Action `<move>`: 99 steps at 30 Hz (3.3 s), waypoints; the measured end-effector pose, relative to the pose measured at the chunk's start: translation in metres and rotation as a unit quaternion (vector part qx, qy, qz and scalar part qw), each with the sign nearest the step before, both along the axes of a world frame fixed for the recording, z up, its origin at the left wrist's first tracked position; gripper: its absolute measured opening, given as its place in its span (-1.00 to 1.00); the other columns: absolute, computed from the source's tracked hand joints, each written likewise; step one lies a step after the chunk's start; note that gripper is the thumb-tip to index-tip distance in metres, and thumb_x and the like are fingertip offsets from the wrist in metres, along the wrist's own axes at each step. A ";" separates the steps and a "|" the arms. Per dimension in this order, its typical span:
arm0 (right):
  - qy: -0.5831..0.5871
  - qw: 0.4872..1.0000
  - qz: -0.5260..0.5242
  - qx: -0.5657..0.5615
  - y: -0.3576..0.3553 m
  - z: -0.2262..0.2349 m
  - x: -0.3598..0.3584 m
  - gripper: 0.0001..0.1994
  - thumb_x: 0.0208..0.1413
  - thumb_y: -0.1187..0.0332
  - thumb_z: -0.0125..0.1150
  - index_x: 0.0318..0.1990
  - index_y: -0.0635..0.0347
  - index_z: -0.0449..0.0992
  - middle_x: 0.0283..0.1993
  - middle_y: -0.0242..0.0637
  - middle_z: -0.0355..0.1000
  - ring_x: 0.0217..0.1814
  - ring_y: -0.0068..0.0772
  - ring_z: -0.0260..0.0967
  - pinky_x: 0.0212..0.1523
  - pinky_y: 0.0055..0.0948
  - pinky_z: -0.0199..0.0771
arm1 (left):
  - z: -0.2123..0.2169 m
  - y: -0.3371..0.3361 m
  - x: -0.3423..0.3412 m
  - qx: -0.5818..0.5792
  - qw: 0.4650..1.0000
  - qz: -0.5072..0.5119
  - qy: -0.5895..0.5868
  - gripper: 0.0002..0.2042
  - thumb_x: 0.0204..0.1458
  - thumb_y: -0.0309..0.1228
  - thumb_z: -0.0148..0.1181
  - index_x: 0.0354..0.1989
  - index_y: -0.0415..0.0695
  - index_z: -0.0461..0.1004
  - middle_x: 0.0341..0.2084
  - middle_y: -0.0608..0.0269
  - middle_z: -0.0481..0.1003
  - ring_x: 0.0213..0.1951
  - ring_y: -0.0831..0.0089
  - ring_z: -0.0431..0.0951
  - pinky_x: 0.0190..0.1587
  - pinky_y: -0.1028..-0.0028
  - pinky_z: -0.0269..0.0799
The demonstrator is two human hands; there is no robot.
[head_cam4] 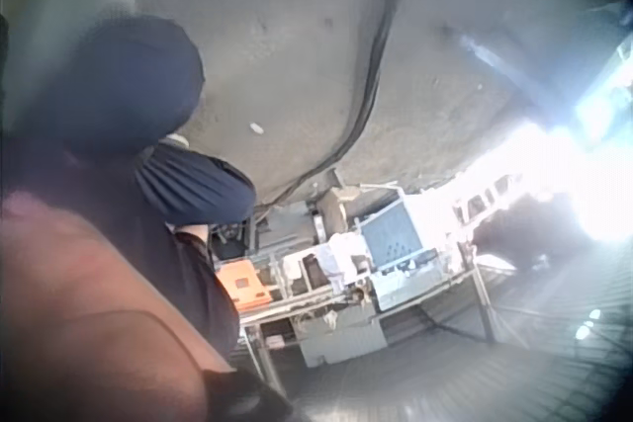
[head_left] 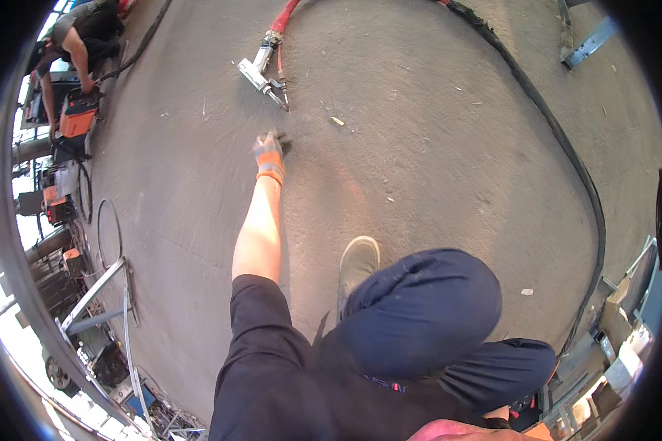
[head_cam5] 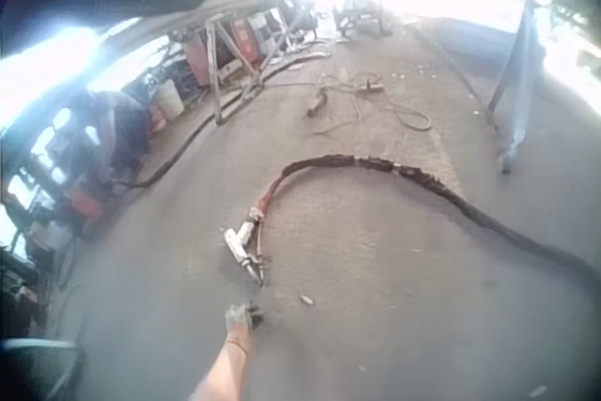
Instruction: The person removes a copper wire spool from an orange welding machine, walks to a nearby shelf to retrieve a new spool, and returns to install it. The person then secures the spool and prepares the welding torch.
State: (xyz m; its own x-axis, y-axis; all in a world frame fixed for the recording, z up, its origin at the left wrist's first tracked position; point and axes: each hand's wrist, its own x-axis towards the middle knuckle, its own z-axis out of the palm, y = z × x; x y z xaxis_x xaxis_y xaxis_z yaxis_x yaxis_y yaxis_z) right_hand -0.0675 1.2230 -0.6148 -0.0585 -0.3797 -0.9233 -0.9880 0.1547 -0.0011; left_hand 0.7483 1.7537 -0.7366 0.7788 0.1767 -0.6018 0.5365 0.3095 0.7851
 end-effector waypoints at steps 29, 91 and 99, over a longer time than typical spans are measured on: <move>-0.316 0.875 0.361 -0.060 0.191 0.027 0.637 -0.74 -0.01 0.20 0.30 -0.25 0.18 0.63 -0.43 -0.16 0.53 -0.34 -0.28 0.51 -0.23 -0.23 0.47 | 0.002 -0.148 0.055 -0.220 0.968 0.083 0.093 -0.78 0.17 -0.23 0.36 -0.41 -0.04 0.50 -0.47 0.30 0.54 -0.46 0.33 0.60 -0.39 0.27 0.60; -0.388 0.881 0.261 -0.069 0.252 0.016 0.618 -0.68 -0.14 0.31 0.37 -0.18 0.20 0.74 -0.15 -0.06 0.67 0.02 -0.06 0.63 0.01 -0.17 0.61 | -0.075 -0.131 0.005 -0.021 0.943 -0.322 -0.081 -0.26 0.25 0.36 -0.18 0.39 0.05 0.24 0.33 0.01 0.25 0.34 0.03 0.26 0.39 -0.08 0.13; -0.300 0.712 0.634 -0.017 0.184 -0.034 0.572 -0.67 0.10 0.26 0.16 -0.11 0.29 0.70 -0.06 0.04 0.63 0.05 0.04 0.59 0.04 -0.03 0.57 | -0.079 -0.152 -0.015 -0.031 0.936 -0.338 -0.098 -0.20 0.23 0.38 -0.15 0.50 0.10 0.19 0.46 -0.01 0.18 0.46 0.01 0.19 0.49 -0.10 0.03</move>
